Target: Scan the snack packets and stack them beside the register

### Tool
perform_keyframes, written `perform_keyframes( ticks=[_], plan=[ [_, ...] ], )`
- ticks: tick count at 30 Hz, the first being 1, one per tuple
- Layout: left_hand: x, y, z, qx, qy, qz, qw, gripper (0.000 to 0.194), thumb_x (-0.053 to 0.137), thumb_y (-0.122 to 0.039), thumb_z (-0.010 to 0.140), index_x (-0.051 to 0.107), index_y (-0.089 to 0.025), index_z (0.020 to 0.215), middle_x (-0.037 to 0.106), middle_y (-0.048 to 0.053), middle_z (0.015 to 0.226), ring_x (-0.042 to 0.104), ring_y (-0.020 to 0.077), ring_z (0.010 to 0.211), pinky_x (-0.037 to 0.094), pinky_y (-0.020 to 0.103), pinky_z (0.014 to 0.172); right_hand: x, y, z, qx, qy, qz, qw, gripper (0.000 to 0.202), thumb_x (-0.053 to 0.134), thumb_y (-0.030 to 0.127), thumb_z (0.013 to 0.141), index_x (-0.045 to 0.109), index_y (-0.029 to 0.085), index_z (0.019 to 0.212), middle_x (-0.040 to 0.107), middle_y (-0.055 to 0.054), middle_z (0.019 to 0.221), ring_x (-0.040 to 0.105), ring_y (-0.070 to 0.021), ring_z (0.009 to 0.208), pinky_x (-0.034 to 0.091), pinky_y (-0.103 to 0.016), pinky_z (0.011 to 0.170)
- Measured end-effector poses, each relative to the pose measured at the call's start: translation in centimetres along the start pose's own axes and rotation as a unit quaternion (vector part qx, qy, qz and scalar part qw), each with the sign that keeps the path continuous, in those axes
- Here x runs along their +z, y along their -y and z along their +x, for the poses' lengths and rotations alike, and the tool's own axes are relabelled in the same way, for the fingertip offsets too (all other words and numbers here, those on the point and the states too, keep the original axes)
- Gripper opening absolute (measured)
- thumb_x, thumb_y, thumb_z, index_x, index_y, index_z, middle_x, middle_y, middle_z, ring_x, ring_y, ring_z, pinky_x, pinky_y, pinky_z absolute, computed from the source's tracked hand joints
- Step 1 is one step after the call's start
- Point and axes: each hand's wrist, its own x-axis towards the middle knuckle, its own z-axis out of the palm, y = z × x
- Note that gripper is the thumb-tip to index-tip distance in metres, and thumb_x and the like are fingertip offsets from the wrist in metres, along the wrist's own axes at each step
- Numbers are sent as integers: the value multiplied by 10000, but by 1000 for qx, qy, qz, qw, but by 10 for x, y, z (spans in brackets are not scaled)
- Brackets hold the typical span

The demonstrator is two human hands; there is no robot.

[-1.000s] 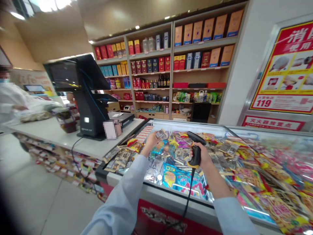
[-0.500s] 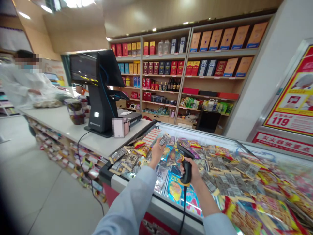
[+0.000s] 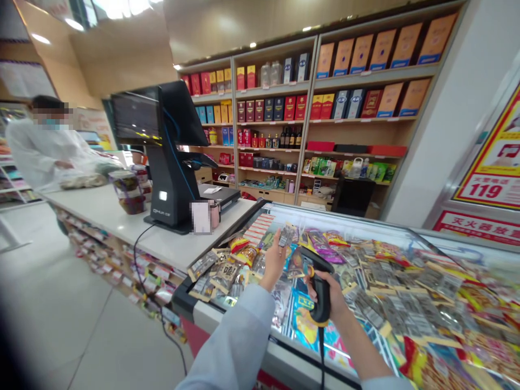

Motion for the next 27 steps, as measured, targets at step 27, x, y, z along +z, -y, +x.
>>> perform_keyframes(
  ticks=[27],
  plan=[
    [-4,3,0,10,-8,60,998,566,398,-244,926,255,-284,1473,707,46,968,649,168,829,438,232,746,2,7,-9,-48,-3,55,997,152,634,305,645,561,182,698,588,-12,576,413,-63,348,338,-172,323]
  ],
)
